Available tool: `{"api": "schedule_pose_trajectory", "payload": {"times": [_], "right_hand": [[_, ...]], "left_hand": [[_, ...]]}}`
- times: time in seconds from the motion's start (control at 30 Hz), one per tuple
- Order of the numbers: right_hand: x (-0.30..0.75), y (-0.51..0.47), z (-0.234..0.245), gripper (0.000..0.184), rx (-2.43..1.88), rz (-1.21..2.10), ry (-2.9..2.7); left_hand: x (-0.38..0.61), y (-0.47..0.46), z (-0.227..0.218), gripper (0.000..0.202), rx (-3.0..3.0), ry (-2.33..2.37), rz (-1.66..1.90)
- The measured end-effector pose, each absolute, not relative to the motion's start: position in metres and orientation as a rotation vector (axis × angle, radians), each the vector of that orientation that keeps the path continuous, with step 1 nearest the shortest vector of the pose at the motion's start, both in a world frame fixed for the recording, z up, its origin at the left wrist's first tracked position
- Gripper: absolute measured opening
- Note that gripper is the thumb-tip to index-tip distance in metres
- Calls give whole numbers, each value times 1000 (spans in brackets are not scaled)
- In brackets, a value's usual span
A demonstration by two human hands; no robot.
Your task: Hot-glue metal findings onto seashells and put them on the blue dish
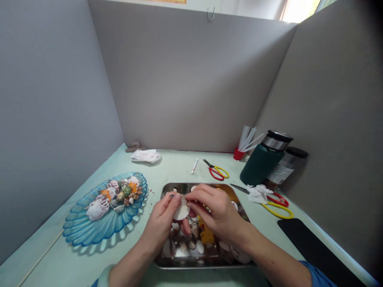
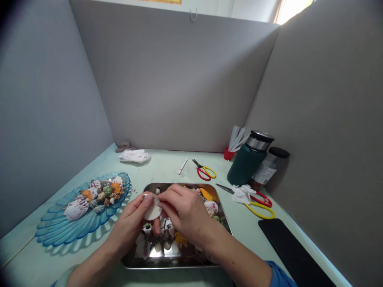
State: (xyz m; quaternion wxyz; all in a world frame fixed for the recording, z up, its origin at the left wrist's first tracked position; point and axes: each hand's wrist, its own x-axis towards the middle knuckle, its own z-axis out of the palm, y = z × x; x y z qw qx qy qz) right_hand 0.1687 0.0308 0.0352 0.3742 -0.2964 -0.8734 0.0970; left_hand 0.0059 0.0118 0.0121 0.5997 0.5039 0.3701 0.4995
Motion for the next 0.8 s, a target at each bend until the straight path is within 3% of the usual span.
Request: {"api": "schedule_pose_trajectory", "payload": {"times": [0.63,0.8], "right_hand": [[169,30,39,13,-761,363,-2191],[171,34,39,12,-894,382,-2155]], "left_hand": [[3,13,6,35,1121,804,1107],[5,13,8,28,1082,747,1048]]}}
